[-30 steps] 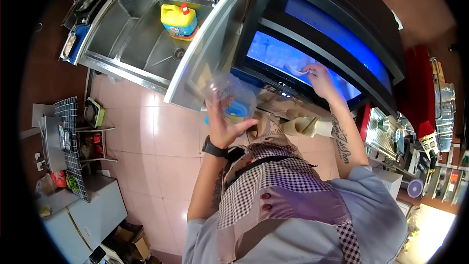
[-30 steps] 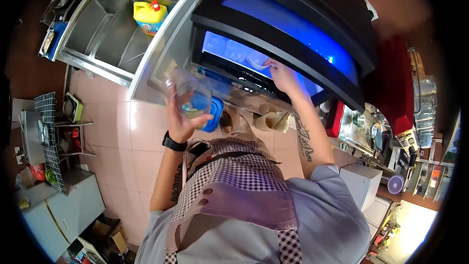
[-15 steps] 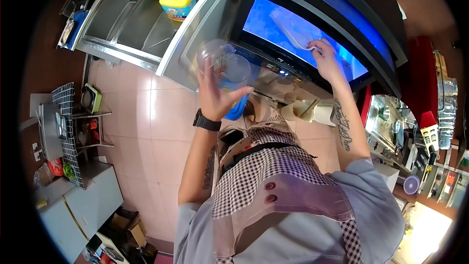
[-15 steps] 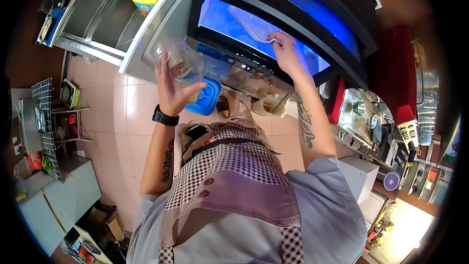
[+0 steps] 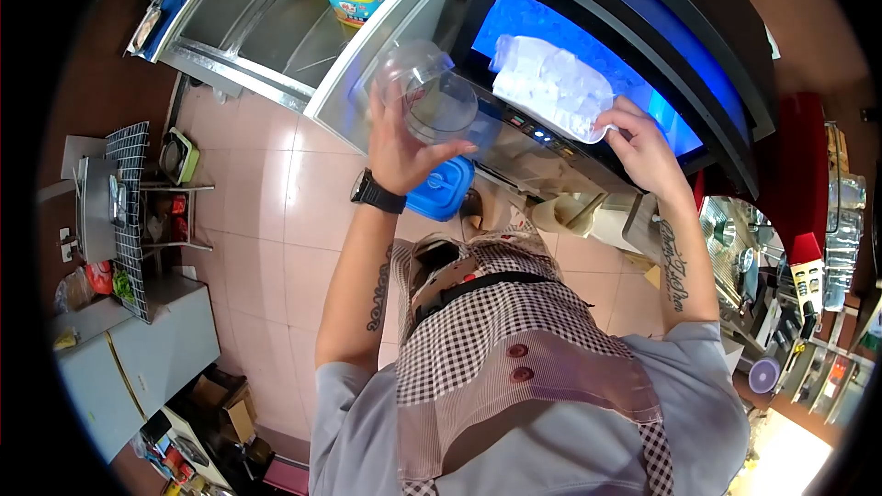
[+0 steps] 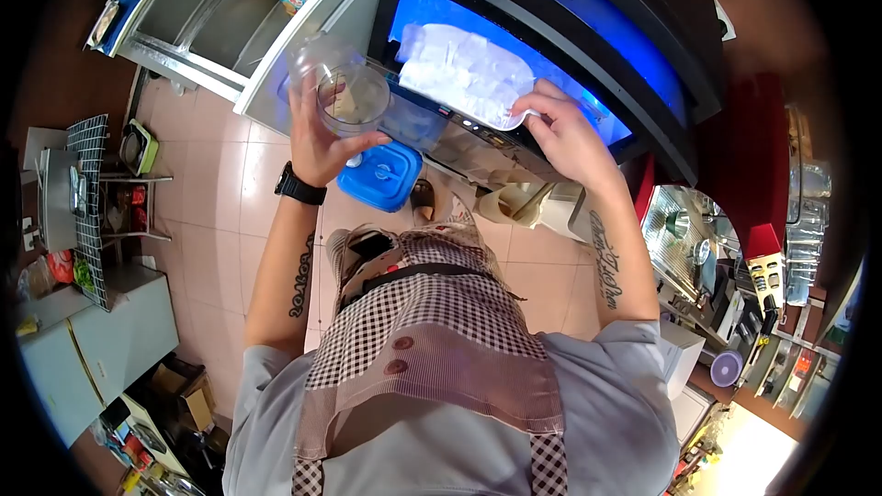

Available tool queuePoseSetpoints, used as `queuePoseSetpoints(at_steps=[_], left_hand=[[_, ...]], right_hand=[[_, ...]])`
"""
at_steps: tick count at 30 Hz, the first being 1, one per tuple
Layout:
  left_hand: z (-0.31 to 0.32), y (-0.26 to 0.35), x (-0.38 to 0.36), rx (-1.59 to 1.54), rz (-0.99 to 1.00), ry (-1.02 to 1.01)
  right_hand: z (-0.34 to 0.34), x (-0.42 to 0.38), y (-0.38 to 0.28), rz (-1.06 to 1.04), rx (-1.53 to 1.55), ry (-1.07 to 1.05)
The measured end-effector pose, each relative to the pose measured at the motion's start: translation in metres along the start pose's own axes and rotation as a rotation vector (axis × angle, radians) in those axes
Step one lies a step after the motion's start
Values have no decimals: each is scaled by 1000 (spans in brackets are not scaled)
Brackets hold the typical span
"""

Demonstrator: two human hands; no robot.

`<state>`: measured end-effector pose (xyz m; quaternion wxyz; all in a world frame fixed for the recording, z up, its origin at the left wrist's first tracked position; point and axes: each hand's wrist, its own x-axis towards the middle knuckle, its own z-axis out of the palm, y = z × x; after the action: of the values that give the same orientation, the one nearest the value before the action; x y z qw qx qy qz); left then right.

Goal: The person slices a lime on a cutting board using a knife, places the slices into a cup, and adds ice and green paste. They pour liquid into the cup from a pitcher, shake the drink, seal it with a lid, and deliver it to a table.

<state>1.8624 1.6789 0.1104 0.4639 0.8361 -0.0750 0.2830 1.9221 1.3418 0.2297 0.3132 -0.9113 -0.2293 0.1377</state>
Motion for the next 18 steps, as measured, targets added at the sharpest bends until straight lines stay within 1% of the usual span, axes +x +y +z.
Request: queuePoseSetpoints(at_steps=[2,5,6,7,9,14,18], left_hand=[[-1,6,2,-9,-60,12],[-2,10,6,36,-10,-31],[-2,15,4,87,-24,-51],[-2,19,6,123,17,-75],[-4,25,9,193,96,-126],[1,33,2,134,57,-169],[4,34,-1,128,58,-151]], right_hand=[[-2,-1,-4,-70,-26,-64],[-6,3,-16,-178,-59,-110],[-8,5,-19,-213,-79,-118],[-11,7,-23,-248,-100,-126],[-21,7,-35,-251,-189,-154],[-28,8,-52,-339,-326,-136],[-29,7,-54,-343,-368,-126]])
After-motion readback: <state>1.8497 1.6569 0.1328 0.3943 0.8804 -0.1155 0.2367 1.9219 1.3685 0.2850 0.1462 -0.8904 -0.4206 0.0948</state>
